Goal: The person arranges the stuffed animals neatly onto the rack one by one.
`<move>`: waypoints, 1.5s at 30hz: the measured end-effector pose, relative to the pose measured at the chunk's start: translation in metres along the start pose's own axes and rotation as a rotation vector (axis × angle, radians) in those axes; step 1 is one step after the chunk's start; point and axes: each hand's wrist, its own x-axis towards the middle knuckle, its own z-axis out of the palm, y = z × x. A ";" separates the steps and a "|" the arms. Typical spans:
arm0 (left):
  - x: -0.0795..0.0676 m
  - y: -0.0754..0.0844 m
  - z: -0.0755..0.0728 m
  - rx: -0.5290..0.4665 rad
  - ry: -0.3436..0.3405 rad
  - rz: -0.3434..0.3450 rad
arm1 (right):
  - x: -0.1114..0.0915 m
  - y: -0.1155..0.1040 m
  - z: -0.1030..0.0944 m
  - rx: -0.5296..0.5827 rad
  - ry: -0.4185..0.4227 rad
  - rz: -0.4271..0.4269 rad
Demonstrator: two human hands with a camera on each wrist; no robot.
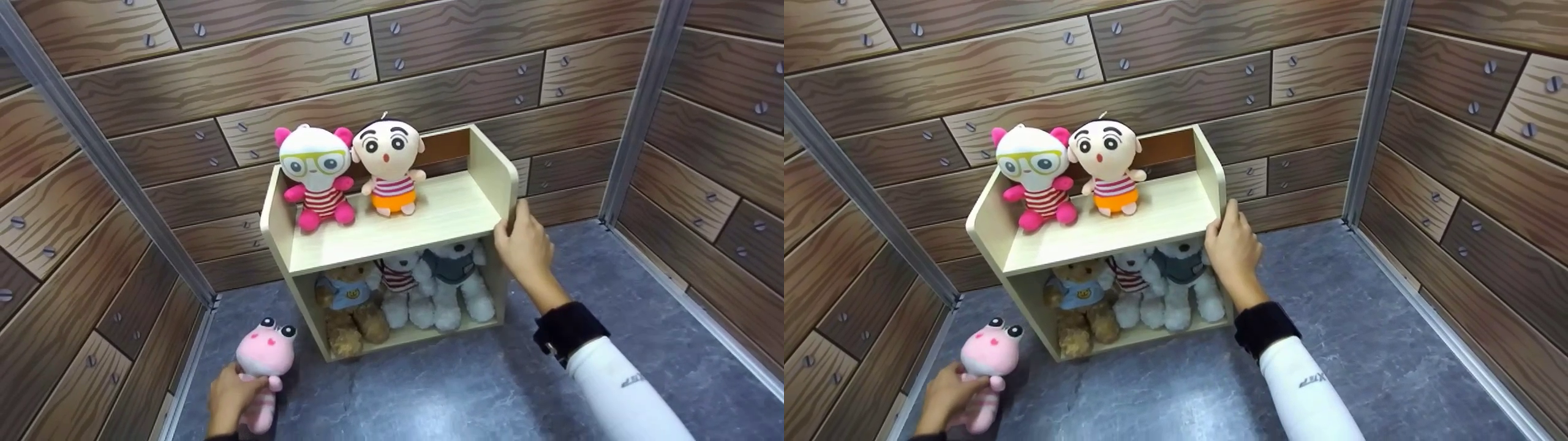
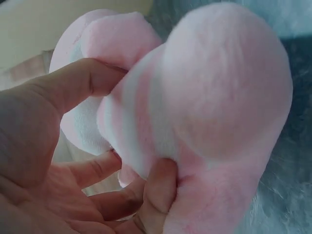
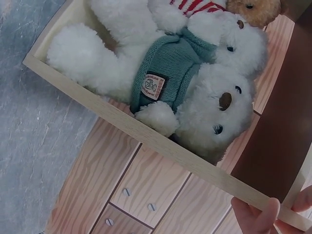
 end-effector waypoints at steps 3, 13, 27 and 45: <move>-0.017 0.006 -0.002 -0.024 0.031 0.016 | 0.002 0.000 0.000 -0.004 0.002 0.000; -0.087 0.075 0.001 -0.071 0.154 0.162 | 0.001 0.001 0.001 0.002 -0.028 0.024; -0.104 0.297 0.024 -0.406 0.339 0.647 | 0.001 -0.001 0.000 0.003 -0.021 0.020; -0.014 0.460 0.063 -0.422 0.313 0.554 | 0.002 0.001 0.002 -0.025 -0.009 0.005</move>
